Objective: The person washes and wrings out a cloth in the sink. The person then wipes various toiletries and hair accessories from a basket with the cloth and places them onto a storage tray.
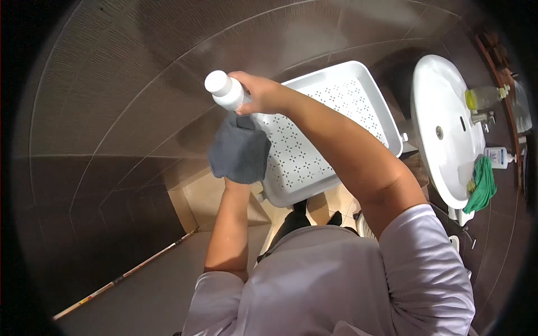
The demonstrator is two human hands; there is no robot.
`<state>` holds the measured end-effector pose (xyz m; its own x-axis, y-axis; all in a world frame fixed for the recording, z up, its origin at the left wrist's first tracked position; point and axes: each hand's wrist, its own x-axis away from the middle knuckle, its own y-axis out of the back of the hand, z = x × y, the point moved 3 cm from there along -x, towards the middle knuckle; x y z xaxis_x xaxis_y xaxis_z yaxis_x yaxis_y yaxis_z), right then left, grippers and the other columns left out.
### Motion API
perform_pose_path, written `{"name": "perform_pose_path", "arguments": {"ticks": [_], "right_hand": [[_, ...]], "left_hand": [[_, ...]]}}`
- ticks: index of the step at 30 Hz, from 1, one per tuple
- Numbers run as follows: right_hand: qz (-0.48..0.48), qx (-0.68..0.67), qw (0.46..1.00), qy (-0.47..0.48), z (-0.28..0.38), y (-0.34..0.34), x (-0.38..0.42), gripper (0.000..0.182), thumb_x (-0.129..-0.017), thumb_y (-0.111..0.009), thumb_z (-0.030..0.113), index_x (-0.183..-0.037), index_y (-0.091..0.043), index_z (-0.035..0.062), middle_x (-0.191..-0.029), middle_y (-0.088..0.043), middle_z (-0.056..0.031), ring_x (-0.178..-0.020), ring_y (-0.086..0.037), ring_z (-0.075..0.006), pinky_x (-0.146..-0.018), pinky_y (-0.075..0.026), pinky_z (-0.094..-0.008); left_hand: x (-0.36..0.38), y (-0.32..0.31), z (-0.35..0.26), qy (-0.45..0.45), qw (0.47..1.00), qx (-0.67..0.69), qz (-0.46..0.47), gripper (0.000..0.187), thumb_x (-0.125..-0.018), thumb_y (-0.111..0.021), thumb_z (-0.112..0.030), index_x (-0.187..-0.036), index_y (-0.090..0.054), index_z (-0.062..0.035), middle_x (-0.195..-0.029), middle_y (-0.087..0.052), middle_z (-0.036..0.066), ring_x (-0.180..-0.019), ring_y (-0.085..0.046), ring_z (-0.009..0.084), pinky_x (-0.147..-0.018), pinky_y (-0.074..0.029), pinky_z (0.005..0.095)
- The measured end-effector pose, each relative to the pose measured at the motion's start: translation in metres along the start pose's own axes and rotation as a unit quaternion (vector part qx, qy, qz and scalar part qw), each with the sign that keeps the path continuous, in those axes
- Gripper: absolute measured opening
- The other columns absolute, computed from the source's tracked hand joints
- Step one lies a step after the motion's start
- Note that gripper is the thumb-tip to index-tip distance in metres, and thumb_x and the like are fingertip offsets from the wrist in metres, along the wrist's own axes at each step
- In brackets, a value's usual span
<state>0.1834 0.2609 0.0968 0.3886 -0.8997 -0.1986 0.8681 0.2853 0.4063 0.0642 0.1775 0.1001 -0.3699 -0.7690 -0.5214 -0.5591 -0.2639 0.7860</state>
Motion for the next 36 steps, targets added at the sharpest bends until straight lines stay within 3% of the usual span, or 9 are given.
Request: {"name": "perform_pose_path", "arguments": {"ticks": [5,8,11,18,20,23,26,32,36], "right_hand": [[0.002,-0.012,0.999,-0.03,-0.001,0.008,0.01,0.081,-0.065,-0.068,0.007,-0.133,-0.024,0.0113,-0.122,-0.046,-0.0178,-0.115,-0.044,-0.0297,-0.096,-0.035,-0.0368],[-0.026,-0.022,0.998,-0.049,-0.002,0.013,0.024,0.084,-0.065,-0.067,0.007,-0.135,-0.021,0.0154,-0.127,-0.042,-0.0173,-0.116,-0.043,-0.0321,-0.097,-0.035,-0.0389],[-0.079,-0.033,0.994,-0.064,0.004,0.022,0.049,0.084,-0.067,-0.066,0.007,-0.136,-0.019,0.0185,-0.128,-0.04,-0.016,-0.115,-0.044,-0.0324,-0.093,-0.038,-0.0404],[-0.213,-0.042,0.965,-0.146,0.034,0.055,0.267,0.049,-0.075,-0.063,0.011,-0.121,-0.046,0.0105,-0.117,-0.051,-0.0076,-0.103,-0.051,-0.0224,-0.083,-0.045,-0.0332],[-0.252,0.136,0.941,-0.183,0.057,0.069,0.356,0.047,-0.074,-0.062,0.007,-0.119,-0.048,0.0104,-0.118,-0.051,-0.0087,-0.104,-0.052,-0.023,-0.086,-0.043,-0.0333],[-0.454,0.226,0.808,-0.3,0.115,0.102,0.505,0.036,-0.074,-0.058,0.002,-0.109,-0.056,0.0098,-0.112,-0.054,-0.0084,-0.104,-0.052,-0.0216,-0.087,-0.042,-0.0322],[-0.651,0.371,0.549,-0.371,0.147,0.108,0.683,0.025,-0.081,-0.057,0.006,-0.105,-0.058,0.0094,-0.104,-0.059,-0.0048,-0.091,-0.057,-0.0138,-0.075,-0.047,-0.0268],[-0.794,0.331,0.178,-0.478,0.147,0.017,0.914,0.045,-0.073,-0.063,0.015,-0.114,-0.05,0.0025,-0.11,-0.054,-0.0182,-0.105,-0.051,-0.0297,-0.091,-0.039,-0.0364],[-0.757,0.151,0.201,-0.604,0.096,-0.015,0.955,0.067,-0.065,-0.072,0.017,-0.122,-0.042,-0.0004,-0.119,-0.049,-0.0216,-0.114,-0.044,-0.0311,-0.096,-0.035,-0.0357]], "left_hand": [[-0.017,0.004,-0.025,-0.059,0.99,-0.124,0.01,0.024,-0.07,-0.058,-0.016,-0.092,-0.056,-0.0065,-0.08,-0.057,0.014,-0.072,-0.055,0.0325,-0.059,-0.044,0.0398],[-0.02,0.008,-0.028,0.014,0.988,-0.144,0.045,0.019,-0.065,-0.06,-0.01,-0.083,-0.054,-0.0051,-0.078,-0.057,0.012,-0.065,-0.056,0.0292,-0.054,-0.045,0.0357],[-0.017,0.011,-0.025,0.272,0.938,0.208,0.061,0.029,-0.064,-0.062,-0.007,-0.091,-0.056,-0.0027,-0.09,-0.059,0.014,-0.077,-0.059,0.0267,-0.065,-0.046,0.033],[0.001,0.025,-0.044,0.144,0.961,0.22,0.09,0.032,-0.063,-0.063,-0.006,-0.094,-0.056,-0.002,-0.092,-0.059,0.014,-0.08,-0.058,0.0261,-0.069,-0.045,0.0325],[0.003,0.041,-0.059,0.124,0.962,0.236,0.064,0.033,-0.063,-0.064,-0.006,-0.094,-0.055,-0.0018,-0.092,-0.059,0.014,-0.08,-0.058,0.0259,-0.069,-0.045,0.0323],[0.012,0.064,-0.091,0.106,0.957,0.27,0.021,0.034,-0.062,-0.064,-0.006,-0.095,-0.055,-0.0015,-0.093,-0.059,0.014,-0.082,-0.058,0.0256,-0.071,-0.045,0.0321],[0.02,0.065,-0.138,0.071,0.945,0.315,0.041,0.036,-0.062,-0.064,-0.005,-0.096,-0.055,-0.0012,-0.094,-0.059,0.014,-0.083,-0.058,0.0253,-0.072,-0.044,0.0319],[0.043,0.036,-0.256,-0.014,0.882,0.435,0.18,0.038,-0.061,-0.065,-0.005,-0.098,-0.055,-0.0006,-0.096,-0.059,0.014,-0.085,-0.057,0.0248,-0.075,-0.044,0.0314],[0.066,0.009,-0.331,-0.054,0.832,0.472,0.287,0.04,-0.061,-0.066,-0.004,-0.099,-0.055,-0.0002,-0.097,-0.059,0.014,-0.087,-0.057,0.0244,-0.076,-0.043,0.0312]]}}
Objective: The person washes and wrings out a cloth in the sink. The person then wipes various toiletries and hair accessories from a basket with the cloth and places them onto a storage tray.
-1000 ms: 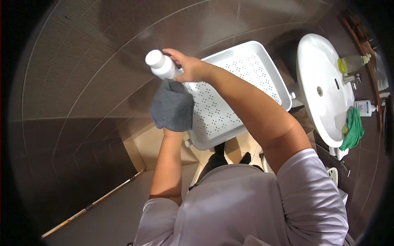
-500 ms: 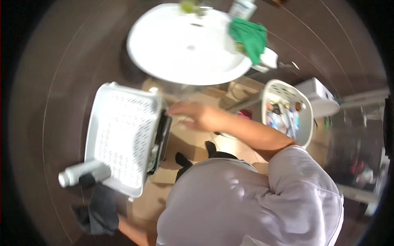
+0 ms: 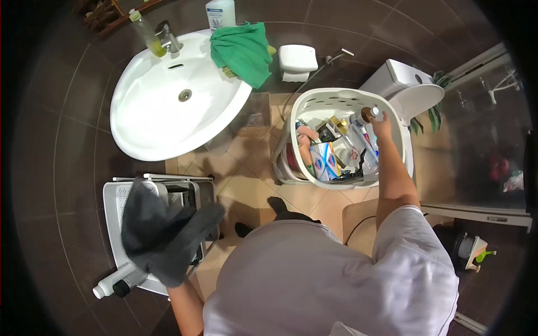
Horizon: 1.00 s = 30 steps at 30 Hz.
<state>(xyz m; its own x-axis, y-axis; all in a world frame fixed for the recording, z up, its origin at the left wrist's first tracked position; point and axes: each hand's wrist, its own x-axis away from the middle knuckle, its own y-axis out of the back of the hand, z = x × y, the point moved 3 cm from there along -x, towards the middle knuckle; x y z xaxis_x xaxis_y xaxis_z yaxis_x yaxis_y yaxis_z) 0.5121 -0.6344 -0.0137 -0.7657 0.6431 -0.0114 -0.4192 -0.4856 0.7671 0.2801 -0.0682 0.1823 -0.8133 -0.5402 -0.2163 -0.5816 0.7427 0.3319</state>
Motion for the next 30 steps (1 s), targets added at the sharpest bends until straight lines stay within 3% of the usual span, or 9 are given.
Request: {"name": "perform_pose_path", "arguments": {"ticks": [6,10,16,18,20,22,23,25,30], "right_hand": [[0.052,-0.168,0.984,0.012,-0.02,-0.057,-0.005,0.076,-0.059,-0.076,0.016,-0.123,-0.037,0.0013,-0.119,-0.048,-0.0173,-0.111,-0.048,-0.0281,-0.094,-0.036,-0.0348],[-0.01,-0.216,0.976,-0.016,-0.029,-0.066,-0.003,0.083,-0.057,-0.078,0.015,-0.124,-0.032,0.0019,-0.116,-0.049,-0.0161,-0.108,-0.049,-0.0278,-0.093,-0.037,-0.0349],[-0.023,-0.245,0.969,0.024,-0.026,-0.045,0.011,0.08,-0.058,-0.076,0.013,-0.122,-0.031,-0.0017,-0.116,-0.048,-0.02,-0.106,-0.05,-0.0286,-0.089,-0.04,-0.0337],[-0.029,-0.106,0.994,-0.021,-0.034,-0.032,0.016,0.079,-0.058,-0.074,0.01,-0.122,-0.029,-0.003,-0.111,-0.049,-0.0207,-0.098,-0.053,-0.0271,-0.083,-0.042,-0.0324],[-0.037,-0.094,0.995,0.017,-0.052,-0.031,0.025,0.064,-0.062,-0.069,0.011,-0.118,-0.041,0.0006,-0.105,-0.052,-0.0155,-0.089,-0.054,-0.0278,-0.078,-0.044,-0.035],[0.256,0.016,0.954,0.154,-0.052,-0.05,0.039,0.041,-0.066,-0.067,0.014,-0.106,-0.057,0.0104,-0.098,-0.052,-0.0084,-0.087,-0.052,-0.0281,-0.075,-0.044,-0.0364],[0.257,0.016,0.954,0.154,-0.052,-0.051,0.042,0.041,-0.066,-0.067,0.014,-0.106,-0.057,0.0104,-0.098,-0.052,-0.0084,-0.087,-0.052,-0.0281,-0.075,-0.044,-0.0364],[0.197,0.227,0.88,0.367,-0.027,-0.049,0.06,0.027,-0.068,-0.066,0.017,-0.095,-0.064,0.0197,-0.098,-0.053,-0.0037,-0.093,-0.051,-0.026,-0.078,-0.043,-0.0371],[0.204,0.329,0.853,0.35,0.002,-0.032,0.058,0.029,-0.067,-0.066,0.018,-0.096,-0.063,0.0211,-0.101,-0.053,-0.0042,-0.098,-0.05,-0.0228,-0.085,-0.039,-0.0377]], "left_hand": [[-0.007,-0.081,-0.01,0.029,0.995,0.022,0.097,0.043,-0.06,-0.066,-0.004,-0.101,-0.055,0.0004,-0.098,-0.059,0.014,-0.089,-0.057,0.0239,-0.079,-0.043,0.0307],[-0.001,-0.075,0.021,-0.069,0.979,-0.131,0.142,0.067,-0.059,-0.074,-0.008,-0.118,-0.044,0.002,-0.111,-0.051,0.012,-0.103,-0.048,0.0228,-0.092,-0.035,0.0312],[0.002,-0.076,0.023,-0.045,0.981,-0.11,0.151,0.068,-0.059,-0.074,-0.009,-0.118,-0.043,0.0019,-0.112,-0.051,0.012,-0.104,-0.047,0.0229,-0.093,-0.035,0.0315],[0.004,-0.075,0.025,-0.037,0.981,-0.108,0.156,0.068,-0.059,-0.074,-0.009,-0.119,-0.043,0.0019,-0.112,-0.051,0.012,-0.104,-0.047,0.0229,-0.093,-0.035,0.0316],[0.005,-0.072,0.025,-0.033,0.981,-0.106,0.157,0.068,-0.059,-0.074,-0.009,-0.119,-0.043,0.0018,-0.112,-0.051,0.012,-0.104,-0.047,0.023,-0.093,-0.035,0.0317],[0.007,-0.07,0.025,-0.03,0.981,-0.106,0.157,0.068,-0.059,-0.074,-0.009,-0.119,-0.043,0.0018,-0.112,-0.05,0.012,-0.104,-0.047,0.023,-0.093,-0.035,0.0318],[0.008,-0.069,0.025,-0.029,0.981,-0.106,0.158,0.068,-0.059,-0.074,-0.009,-0.119,-0.043,0.0018,-0.112,-0.05,0.012,-0.104,-0.047,0.0231,-0.093,-0.034,0.0319],[0.011,-0.069,0.026,-0.025,0.981,-0.109,0.161,0.068,-0.059,-0.074,-0.009,-0.119,-0.043,0.0018,-0.113,-0.05,0.012,-0.105,-0.047,0.0231,-0.093,-0.034,0.032],[0.017,-0.071,0.027,-0.019,0.979,-0.107,0.172,0.069,-0.06,-0.074,-0.01,-0.119,-0.042,0.0017,-0.113,-0.05,0.012,-0.105,-0.047,0.0232,-0.093,-0.034,0.0322]]}}
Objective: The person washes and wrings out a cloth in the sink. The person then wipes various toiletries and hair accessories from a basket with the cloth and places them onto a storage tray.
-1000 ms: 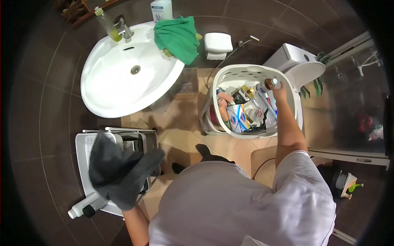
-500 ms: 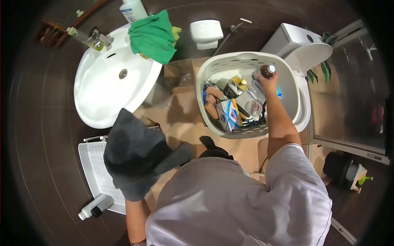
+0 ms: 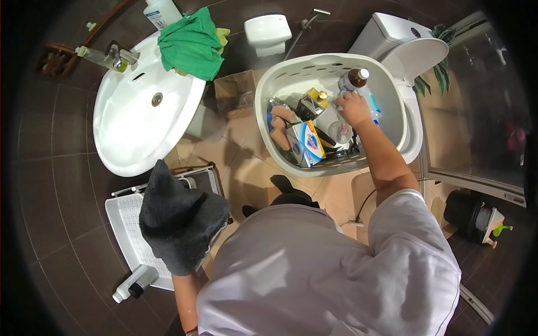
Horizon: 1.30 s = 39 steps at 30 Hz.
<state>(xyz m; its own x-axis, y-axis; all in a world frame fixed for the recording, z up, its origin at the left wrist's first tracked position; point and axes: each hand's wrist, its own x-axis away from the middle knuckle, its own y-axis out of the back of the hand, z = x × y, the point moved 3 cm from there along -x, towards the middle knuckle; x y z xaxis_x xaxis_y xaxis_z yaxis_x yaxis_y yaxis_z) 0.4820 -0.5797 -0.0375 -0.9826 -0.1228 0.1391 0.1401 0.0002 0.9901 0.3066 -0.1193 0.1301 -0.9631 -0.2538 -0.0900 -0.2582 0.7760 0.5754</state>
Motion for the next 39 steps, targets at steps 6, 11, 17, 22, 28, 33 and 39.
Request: {"name": "perform_pose_path", "arguments": {"ticks": [6,11,17,22,28,33,39], "right_hand": [[-0.003,-0.005,1.0,-0.027,-0.008,-0.006,0.007,0.027,-0.07,-0.065,0.021,-0.097,-0.062,0.0191,-0.101,-0.055,-0.0035,-0.1,-0.05,-0.0227,-0.085,-0.039,-0.0398],[0.108,-0.086,0.987,0.086,0.022,0.005,0.043,0.043,-0.062,-0.072,0.029,-0.101,-0.06,0.0192,-0.111,-0.054,-0.0019,-0.106,-0.045,-0.0249,-0.089,-0.035,-0.041],[-0.014,-0.236,0.972,-0.002,0.016,0.009,0.029,0.075,-0.059,-0.076,0.033,-0.123,-0.043,0.0109,-0.12,-0.048,-0.0131,-0.113,-0.041,-0.0317,-0.096,-0.033,-0.0397],[-0.076,-0.463,0.883,-0.018,0.051,-0.017,-0.002,0.092,-0.054,-0.08,0.02,-0.13,-0.03,0.0099,-0.126,-0.04,-0.0188,-0.116,-0.039,-0.0328,-0.098,-0.034,-0.0373],[-0.099,-0.447,0.889,-0.011,0.044,-0.027,-0.01,0.1,-0.053,-0.078,0.008,-0.135,-0.021,0.0114,-0.131,-0.033,-0.0164,-0.123,-0.033,-0.0285,-0.1,-0.031,-0.0348],[0.05,-0.497,0.866,-0.001,0.024,-0.025,-0.011,0.083,-0.061,-0.068,0.005,-0.134,-0.029,0.0161,-0.124,-0.045,-0.013,-0.116,-0.043,-0.0257,-0.096,-0.035,-0.0318],[-0.018,-0.465,0.881,-0.081,0.034,-0.05,-0.022,0.064,-0.07,-0.065,0.016,-0.128,-0.037,0.0163,-0.105,-0.058,-0.0162,-0.096,-0.057,-0.0281,-0.081,-0.044,-0.0329]], "left_hand": [[0.004,0.0,0.001,0.001,1.0,0.002,0.003,0.069,-0.06,-0.074,-0.01,-0.12,-0.042,0.0016,-0.114,-0.049,0.012,-0.106,-0.046,0.0234,-0.094,-0.034,0.0325],[0.008,0.003,0.003,0.005,1.0,0.005,-0.001,0.07,-0.06,-0.075,-0.011,-0.12,-0.041,0.0015,-0.115,-0.049,0.012,-0.106,-0.046,0.0235,-0.094,-0.034,0.0328],[0.011,0.006,0.005,0.007,1.0,0.007,-0.007,0.07,-0.06,-0.075,-0.011,-0.121,-0.041,0.0014,-0.115,-0.049,0.012,-0.107,-0.046,0.0236,-0.094,-0.034,0.0331],[0.011,0.006,0.005,0.006,1.0,0.008,-0.008,0.071,-0.06,-0.075,-0.011,-0.121,-0.041,0.0013,-0.116,-0.048,0.012,-0.107,-0.046,0.0238,-0.094,-0.034,0.0333],[0.014,0.008,0.006,0.011,1.0,0.005,-0.013,0.071,-0.061,-0.075,-0.012,-0.121,-0.04,0.0012,-0.117,-0.048,0.012,-0.108,-0.045,0.0239,-0.095,-0.033,0.0336],[0.018,0.011,0.007,0.019,1.0,0.009,-0.018,0.072,-0.061,-0.075,-0.012,-0.122,-0.04,0.0011,-0.117,-0.048,0.012,-0.108,-0.045,0.024,-0.095,-0.033,0.0339],[0.02,0.01,0.009,0.021,0.999,0.019,-0.017,0.072,-0.061,-0.075,-0.013,-0.122,-0.039,0.001,-0.118,-0.047,0.012,-0.109,-0.045,0.0242,-0.095,-0.033,0.0342]]}}
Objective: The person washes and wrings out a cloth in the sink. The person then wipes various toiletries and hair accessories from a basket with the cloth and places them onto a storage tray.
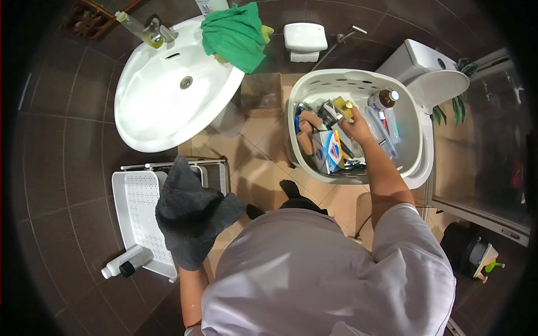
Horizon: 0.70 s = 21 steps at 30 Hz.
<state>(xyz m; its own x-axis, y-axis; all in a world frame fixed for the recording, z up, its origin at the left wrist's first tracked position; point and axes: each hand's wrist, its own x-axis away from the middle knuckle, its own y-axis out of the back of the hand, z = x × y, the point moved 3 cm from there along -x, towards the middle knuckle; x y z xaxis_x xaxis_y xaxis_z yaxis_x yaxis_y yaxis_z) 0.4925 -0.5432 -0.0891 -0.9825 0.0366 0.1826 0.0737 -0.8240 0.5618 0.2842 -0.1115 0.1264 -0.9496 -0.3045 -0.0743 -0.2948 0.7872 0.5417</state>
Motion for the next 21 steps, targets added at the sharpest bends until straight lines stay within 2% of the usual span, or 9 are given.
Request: {"name": "perform_pose_path", "arguments": {"ticks": [5,8,9,10,12,14,17,19,21], "right_hand": [[-0.074,0.013,0.997,-0.029,-0.003,-0.008,-0.01,0.05,-0.072,-0.065,0.019,-0.118,-0.046,0.0123,-0.1,-0.061,-0.0153,-0.092,-0.059,-0.0247,-0.078,-0.045,-0.0322],[-0.126,-0.096,0.987,0.012,0.004,0.013,-0.013,0.039,-0.075,-0.063,0.017,-0.111,-0.051,0.0076,-0.102,-0.061,-0.0112,-0.09,-0.059,-0.019,-0.076,-0.045,-0.0293],[-0.125,-0.096,0.987,0.017,0.012,0.023,-0.012,0.039,-0.075,-0.063,0.017,-0.111,-0.051,0.0076,-0.102,-0.061,-0.0112,-0.09,-0.059,-0.019,-0.076,-0.045,-0.0293],[-0.128,-0.175,0.975,0.048,0.028,0.035,-0.007,0.036,-0.077,-0.06,0.015,-0.112,-0.05,0.0068,-0.103,-0.06,-0.0103,-0.089,-0.059,-0.0189,-0.075,-0.046,-0.0293],[-0.131,-0.252,0.955,0.081,0.065,0.061,0.009,0.034,-0.079,-0.057,0.012,-0.112,-0.05,0.0059,-0.104,-0.059,-0.0094,-0.088,-0.059,-0.0189,-0.074,-0.047,-0.0293],[-0.079,-0.389,0.918,-0.007,0.102,0.075,0.024,0.032,-0.082,-0.051,0.007,-0.114,-0.047,0.0047,-0.105,-0.057,-0.0083,-0.089,-0.059,-0.0192,-0.072,-0.049,-0.0304],[-0.002,-0.434,0.9,0.034,0.141,0.076,0.036,0.034,-0.082,-0.049,0.006,-0.116,-0.044,0.0042,-0.105,-0.057,-0.0089,-0.09,-0.058,-0.0192,-0.072,-0.05,-0.0312],[0.033,-0.44,0.896,0.039,0.164,0.059,0.043,0.034,-0.081,-0.049,0.005,-0.115,-0.045,0.004,-0.105,-0.057,-0.0091,-0.09,-0.058,-0.0183,-0.071,-0.05,-0.0309],[0.144,-0.435,0.888,0.037,0.19,0.027,0.051,0.033,-0.081,-0.049,0.005,-0.114,-0.045,0.004,-0.105,-0.058,-0.009,-0.088,-0.059,-0.0172,-0.071,-0.049,-0.0299]], "left_hand": [[-0.002,0.0,-0.002,-0.006,1.0,0.002,0.002,0.073,-0.061,-0.075,-0.013,-0.122,-0.039,0.001,-0.119,-0.047,0.012,-0.109,-0.045,0.0243,-0.095,-0.033,0.0344],[-0.007,0.007,-0.006,-0.058,0.989,-0.138,-0.021,0.067,-0.07,-0.071,-0.018,-0.125,-0.037,-0.0014,-0.122,-0.045,0.011,-0.111,-0.044,0.0263,-0.097,-0.032,0.0375],[-0.004,0.005,0.009,0.018,0.99,0.138,-0.026,0.059,-0.078,-0.061,-0.02,-0.128,-0.034,-0.004,-0.125,-0.043,0.011,-0.113,-0.044,0.0251,-0.098,-0.034,0.0384],[-0.002,0.002,0.018,0.091,0.91,0.404,-0.028,0.052,-0.086,-0.052,-0.022,-0.131,-0.031,-0.0066,-0.129,-0.04,0.01,-0.114,-0.044,0.0238,-0.098,-0.036,0.0393],[-0.012,-0.002,-0.015,0.078,0.912,0.403,-0.018,0.05,-0.086,-0.052,-0.026,-0.129,-0.034,-0.0069,-0.125,-0.043,0.011,-0.111,-0.045,0.0251,-0.097,-0.037,0.038],[-0.02,-0.007,-0.028,0.061,0.913,0.403,-0.003,0.05,-0.085,-0.053,-0.03,-0.127,-0.038,-0.0072,-0.121,-0.046,0.012,-0.108,-0.047,0.0263,-0.095,-0.038,0.0367],[-0.028,-0.01,-0.023,0.044,0.917,0.397,-0.015,0.051,-0.085,-0.054,-0.03,-0.126,-0.037,-0.0045,-0.119,-0.047,0.012,-0.107,-0.048,0.0244,-0.093,-0.04,0.0354],[-0.041,-0.022,-0.02,0.01,0.922,0.358,0.146,0.047,-0.085,-0.052,-0.028,-0.123,-0.04,-0.0009,-0.118,-0.048,0.011,-0.105,-0.049,0.0236,-0.09,-0.042,0.0356],[-0.069,-0.042,-0.03,-0.1,0.865,0.419,0.257,0.039,-0.087,-0.048,-0.023,-0.116,-0.045,0.0024,-0.112,-0.05,0.01,-0.1,-0.05,0.0215,-0.085,-0.043,0.0345]]}}
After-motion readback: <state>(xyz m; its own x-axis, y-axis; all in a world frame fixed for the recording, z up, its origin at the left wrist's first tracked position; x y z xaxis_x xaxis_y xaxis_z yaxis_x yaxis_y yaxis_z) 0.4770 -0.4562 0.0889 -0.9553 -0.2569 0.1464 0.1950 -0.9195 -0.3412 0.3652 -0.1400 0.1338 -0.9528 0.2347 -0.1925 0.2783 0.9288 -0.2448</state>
